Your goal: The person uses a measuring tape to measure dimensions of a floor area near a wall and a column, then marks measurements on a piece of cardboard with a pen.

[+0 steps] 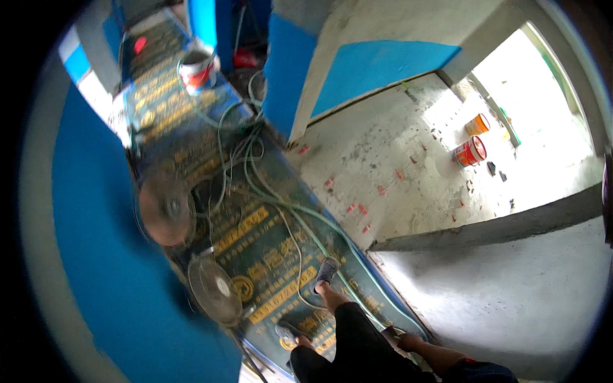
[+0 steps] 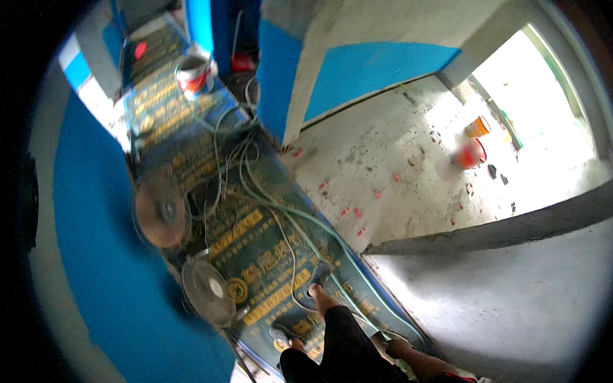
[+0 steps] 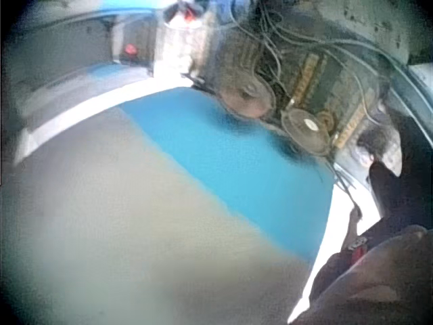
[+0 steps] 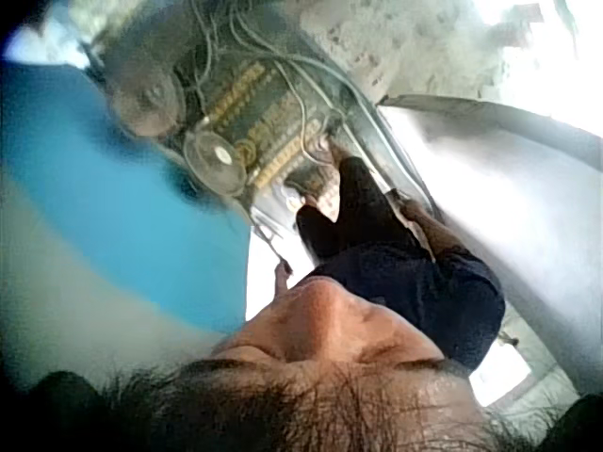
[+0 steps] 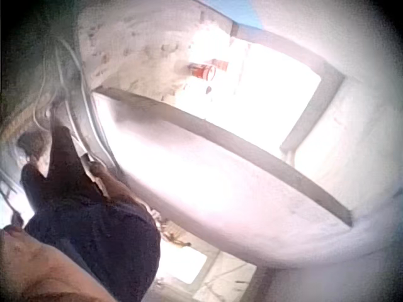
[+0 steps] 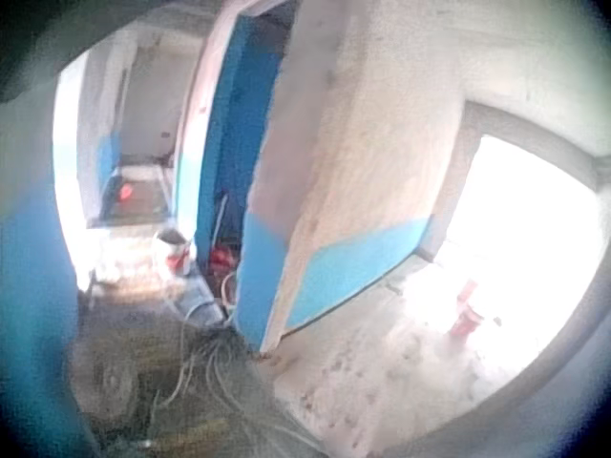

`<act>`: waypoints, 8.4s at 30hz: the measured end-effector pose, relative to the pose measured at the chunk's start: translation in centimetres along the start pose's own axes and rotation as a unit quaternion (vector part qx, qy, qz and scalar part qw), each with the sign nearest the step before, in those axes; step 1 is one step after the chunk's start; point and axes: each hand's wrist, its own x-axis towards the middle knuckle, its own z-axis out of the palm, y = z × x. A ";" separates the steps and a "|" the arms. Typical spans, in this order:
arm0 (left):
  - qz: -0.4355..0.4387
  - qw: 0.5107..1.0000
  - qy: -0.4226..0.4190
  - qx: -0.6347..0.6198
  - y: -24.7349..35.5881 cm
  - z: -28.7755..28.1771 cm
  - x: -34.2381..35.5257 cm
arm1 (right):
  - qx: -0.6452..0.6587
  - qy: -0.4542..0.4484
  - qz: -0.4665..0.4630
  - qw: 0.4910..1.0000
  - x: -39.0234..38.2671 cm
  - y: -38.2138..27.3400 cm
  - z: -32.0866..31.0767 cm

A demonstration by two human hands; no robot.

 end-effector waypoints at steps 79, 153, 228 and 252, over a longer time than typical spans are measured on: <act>0.595 0.695 -0.217 0.339 180.8 69.4 20.8 | 0.760 0.643 -0.053 0.074 -19.8 95.8 -101.3; 0.640 0.621 -0.292 0.345 258.9 163.3 51.2 | 0.805 0.426 0.236 0.339 7.7 206.4 -156.5; 0.506 0.699 -0.360 0.354 237.3 182.3 95.0 | 0.733 0.453 -0.074 0.502 54.1 204.3 -166.8; 0.501 0.509 -0.552 0.431 238.7 185.5 93.0 | 0.732 0.321 -0.133 0.586 54.3 204.8 -169.1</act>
